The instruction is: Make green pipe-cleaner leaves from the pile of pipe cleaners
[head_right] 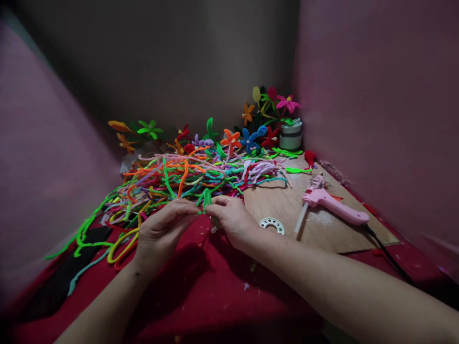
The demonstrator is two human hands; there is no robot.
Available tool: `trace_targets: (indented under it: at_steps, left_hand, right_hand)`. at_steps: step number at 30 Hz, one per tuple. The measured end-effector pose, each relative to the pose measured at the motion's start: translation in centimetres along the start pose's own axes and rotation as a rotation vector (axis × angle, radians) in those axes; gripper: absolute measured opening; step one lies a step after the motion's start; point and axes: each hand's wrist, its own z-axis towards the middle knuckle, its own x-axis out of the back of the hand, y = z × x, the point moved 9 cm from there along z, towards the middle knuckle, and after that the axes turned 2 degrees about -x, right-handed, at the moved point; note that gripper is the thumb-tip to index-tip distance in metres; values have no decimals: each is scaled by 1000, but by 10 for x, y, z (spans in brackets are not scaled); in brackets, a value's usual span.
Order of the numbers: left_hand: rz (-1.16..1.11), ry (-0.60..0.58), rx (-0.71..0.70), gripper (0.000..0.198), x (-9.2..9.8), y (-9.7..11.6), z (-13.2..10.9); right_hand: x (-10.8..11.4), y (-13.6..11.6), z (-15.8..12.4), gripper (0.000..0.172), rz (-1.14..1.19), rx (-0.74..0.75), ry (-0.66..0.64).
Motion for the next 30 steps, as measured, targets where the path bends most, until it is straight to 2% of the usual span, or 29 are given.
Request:
trace_targets:
  at_steps: [3,6,12,20,27,30]
  left_hand:
    - [107,21,54,6,3,-2,1]
    - [264,-14,74,7,1,-3,2]
    - [518,-153,-17,9,-13,0,0]
    - [768,-261,-34,9,-24,-2,-5]
    - [995,-224,-203,16,-36,15,-7]
    - [1024,-239,-276,16,-43,21,-9]
  right_hand:
    - [2,1,-1,7,-96,2,21]
    - [0,0,-3,10,-129,-6,25]
    - [-3,-3,-7,16,-188,-39,39]
    - [1,-2,-3,6,-294,32,40]
    - [-5,-15,-9,14,-358,109,45]
    - [-5,-9,-11,10,-252,40,56]
